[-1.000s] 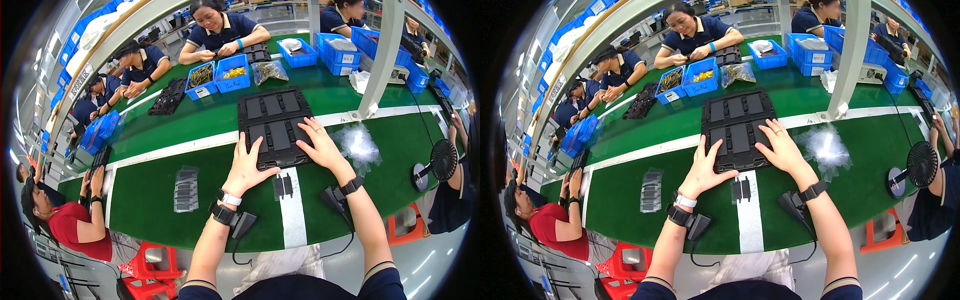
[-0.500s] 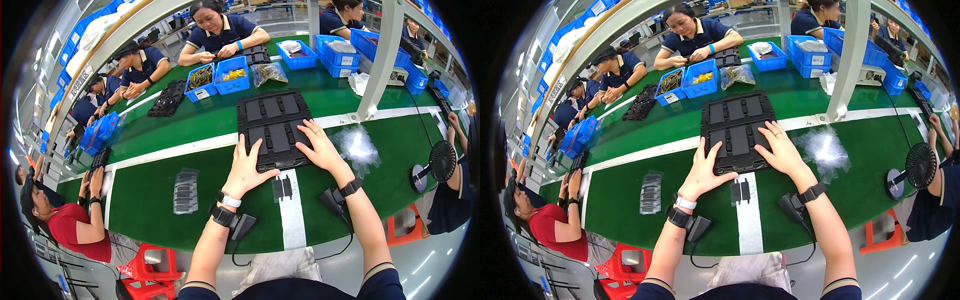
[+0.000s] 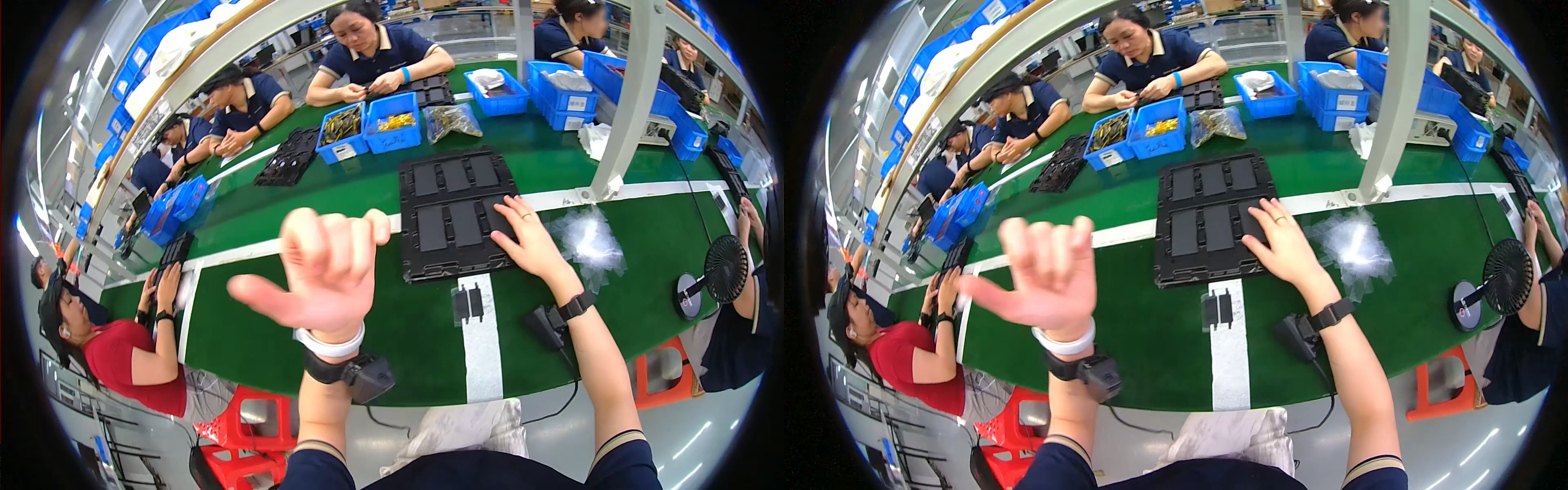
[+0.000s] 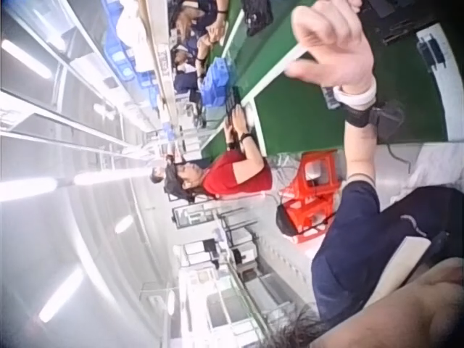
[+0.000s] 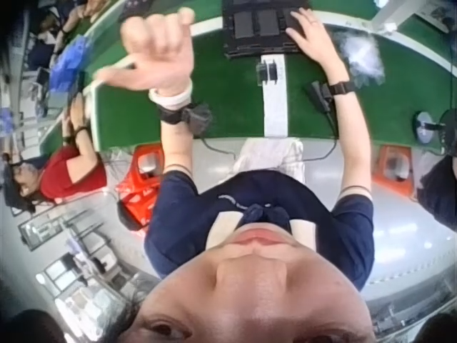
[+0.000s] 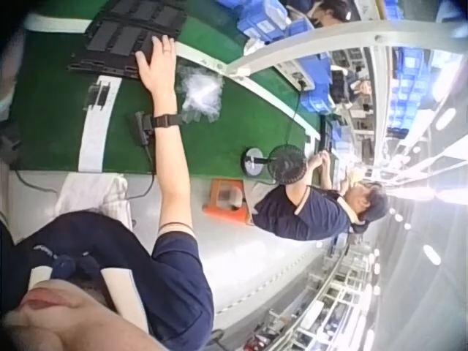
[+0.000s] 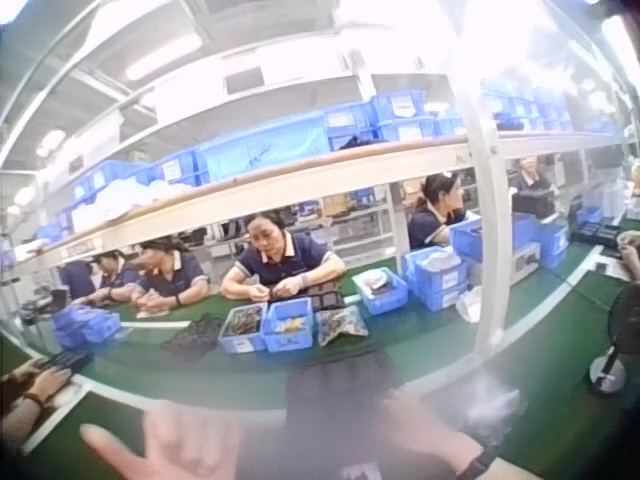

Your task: Assembling plastic frames and electronic components on a factory production line.

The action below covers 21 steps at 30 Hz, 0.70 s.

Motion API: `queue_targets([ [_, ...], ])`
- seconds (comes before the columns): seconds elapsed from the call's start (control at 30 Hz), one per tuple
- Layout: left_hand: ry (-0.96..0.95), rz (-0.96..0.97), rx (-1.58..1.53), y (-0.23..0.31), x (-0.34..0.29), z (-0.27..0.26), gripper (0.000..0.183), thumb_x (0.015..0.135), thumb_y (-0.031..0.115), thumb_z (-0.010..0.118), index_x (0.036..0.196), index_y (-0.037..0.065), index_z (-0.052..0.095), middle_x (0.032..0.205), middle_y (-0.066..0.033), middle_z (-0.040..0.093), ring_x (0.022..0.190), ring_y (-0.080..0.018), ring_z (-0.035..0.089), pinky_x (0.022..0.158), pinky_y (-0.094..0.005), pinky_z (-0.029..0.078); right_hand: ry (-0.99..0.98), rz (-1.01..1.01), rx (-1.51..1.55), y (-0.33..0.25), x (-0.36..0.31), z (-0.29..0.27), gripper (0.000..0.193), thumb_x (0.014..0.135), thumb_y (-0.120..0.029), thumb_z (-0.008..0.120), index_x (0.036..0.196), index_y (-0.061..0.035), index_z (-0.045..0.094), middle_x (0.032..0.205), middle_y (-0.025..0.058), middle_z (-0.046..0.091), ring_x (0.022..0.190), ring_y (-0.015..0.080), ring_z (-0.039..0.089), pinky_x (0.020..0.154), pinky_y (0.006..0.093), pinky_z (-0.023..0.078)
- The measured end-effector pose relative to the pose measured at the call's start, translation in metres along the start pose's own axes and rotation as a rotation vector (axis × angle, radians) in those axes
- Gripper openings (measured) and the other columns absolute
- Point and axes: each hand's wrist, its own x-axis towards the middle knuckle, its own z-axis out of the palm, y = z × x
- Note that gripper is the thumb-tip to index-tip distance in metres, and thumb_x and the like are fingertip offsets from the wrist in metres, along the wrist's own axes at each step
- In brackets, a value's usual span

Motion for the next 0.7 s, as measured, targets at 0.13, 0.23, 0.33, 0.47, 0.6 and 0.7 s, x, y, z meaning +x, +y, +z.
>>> queue_targets([
  [0.13,-0.154,0.051,-0.216,0.030,0.019,0.034,0.054,0.079,0.053,0.059,0.054,0.016,0.028,0.042,0.0060,0.025,0.039,-0.0068,0.026,0.057,-0.0242,0.034,-0.002,0.021,0.007,0.001,0.000,-0.003,0.048,0.082,-0.027,0.060,0.121,-0.0019,0.048,0.133,0.0215,0.039,0.127,0.0363,0.031,0.105,0.0403,0.027],
  [0.23,-0.151,0.191,-0.191,0.022,0.018,0.044,0.056,0.078,0.052,0.061,0.051,0.017,0.026,0.041,0.0074,0.024,0.033,-0.0046,0.021,0.047,-0.0237,0.035,-0.027,0.049,0.013,-0.002,0.000,-0.004,0.047,0.083,-0.027,0.059,0.122,-0.0029,0.048,0.134,0.0193,0.038,0.129,0.0349,0.029,0.105,0.0399,0.027],
  [0.33,-0.200,0.235,-0.134,0.021,0.012,0.050,0.057,0.079,0.054,0.059,0.049,0.017,0.027,0.039,0.0070,0.027,0.032,-0.0046,0.023,0.047,-0.0238,0.039,-0.035,0.045,0.014,-0.004,0.001,-0.003,0.047,0.083,-0.026,0.059,0.123,-0.0032,0.047,0.134,0.0193,0.038,0.129,0.0346,0.029,0.105,0.0396,0.027],
  [0.47,-0.196,0.209,-0.092,0.017,0.009,0.049,0.057,0.079,0.053,0.059,0.049,0.017,0.027,0.039,0.0066,0.028,0.032,-0.0053,0.024,0.047,-0.0248,0.040,-0.041,0.079,0.008,-0.005,-0.002,-0.007,0.047,0.083,-0.026,0.059,0.123,-0.0033,0.047,0.134,0.0198,0.038,0.129,0.0342,0.028,0.105,0.0392,0.027],
  [0.6,-0.243,0.195,-0.055,0.023,0.008,0.053,0.055,0.081,0.047,0.059,0.049,0.017,0.027,0.040,0.0065,0.031,0.033,-0.0065,0.028,0.045,-0.0253,0.042,-0.045,0.071,0.007,-0.007,0.000,-0.008,0.048,0.083,-0.026,0.058,0.124,-0.0037,0.046,0.135,0.0201,0.037,0.129,0.0342,0.028,0.105,0.0391,0.027],
  [0.7,-0.302,0.179,-0.127,0.035,0.005,0.069,0.045,0.079,0.021,0.058,0.047,0.015,0.027,0.042,0.0045,0.034,0.036,-0.0100,0.038,0.044,-0.0254,0.045,-0.058,0.074,0.013,-0.006,0.001,-0.006,0.047,0.084,-0.026,0.058,0.124,-0.0038,0.046,0.135,0.0201,0.037,0.129,0.0344,0.028,0.105,0.0393,0.027],
])
